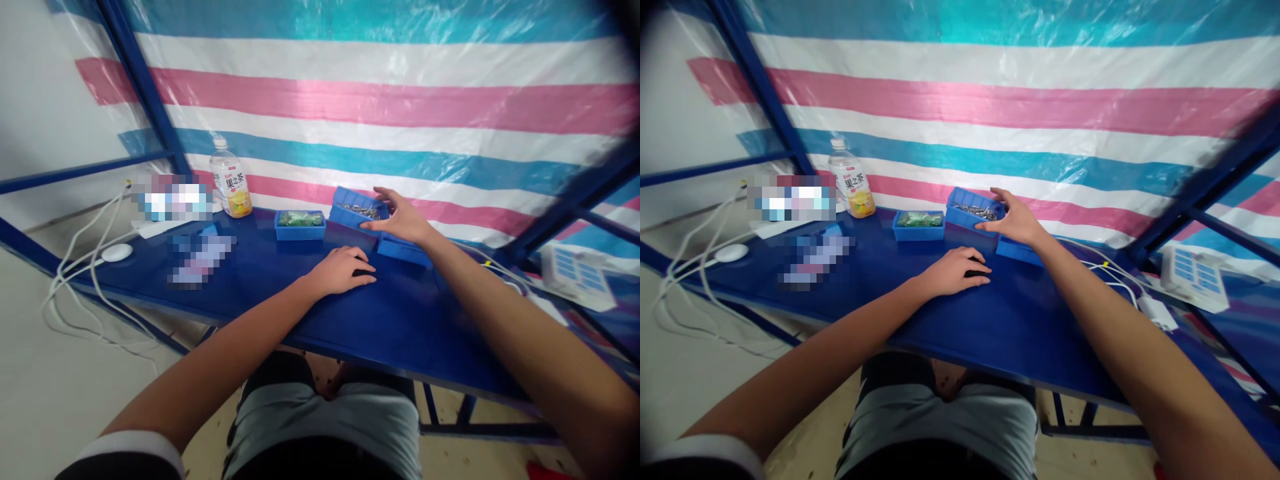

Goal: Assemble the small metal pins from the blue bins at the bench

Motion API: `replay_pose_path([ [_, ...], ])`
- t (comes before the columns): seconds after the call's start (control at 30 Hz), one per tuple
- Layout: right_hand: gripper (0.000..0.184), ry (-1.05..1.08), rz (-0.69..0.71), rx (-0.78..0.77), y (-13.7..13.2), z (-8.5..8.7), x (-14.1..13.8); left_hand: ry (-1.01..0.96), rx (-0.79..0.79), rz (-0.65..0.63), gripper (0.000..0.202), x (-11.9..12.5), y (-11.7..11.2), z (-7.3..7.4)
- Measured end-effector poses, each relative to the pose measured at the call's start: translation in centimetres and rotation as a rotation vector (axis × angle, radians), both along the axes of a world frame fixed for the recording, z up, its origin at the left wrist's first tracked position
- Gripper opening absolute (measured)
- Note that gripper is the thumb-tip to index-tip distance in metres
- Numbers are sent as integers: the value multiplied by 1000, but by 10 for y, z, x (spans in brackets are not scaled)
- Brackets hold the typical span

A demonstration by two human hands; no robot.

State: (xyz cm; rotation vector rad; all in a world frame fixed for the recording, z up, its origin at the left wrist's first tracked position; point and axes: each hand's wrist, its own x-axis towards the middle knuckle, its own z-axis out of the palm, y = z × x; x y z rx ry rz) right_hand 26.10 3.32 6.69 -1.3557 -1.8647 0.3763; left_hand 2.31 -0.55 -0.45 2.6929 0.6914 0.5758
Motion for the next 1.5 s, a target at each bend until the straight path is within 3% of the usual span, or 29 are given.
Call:
replay_pose_path([
  [0.2,119,35,-7,-54,-60,35,22,-9,-65,-52,40,-19,4,8],
  [0.37,116,-33,-5,-148,-118,35,52,-24,-92,-58,47,-25,4,10],
  [0.6,111,-209,-60,-231,-161,32,80,43,-118,73,106,-19,-4,10],
  [0.8,109,-425,-49,-224,-159,32,108,62,-114,64,108,-14,-9,10],
  [0.93,110,-450,23,-192,-154,40,111,61,-105,43,106,-10,-9,9],
  [1.17,118,-516,125,-122,-132,58,68,89,-82,48,115,-5,-9,8],
  [1.5,131,-366,178,-7,-109,50,13,45,-52,43,131,-1,-7,2],
])
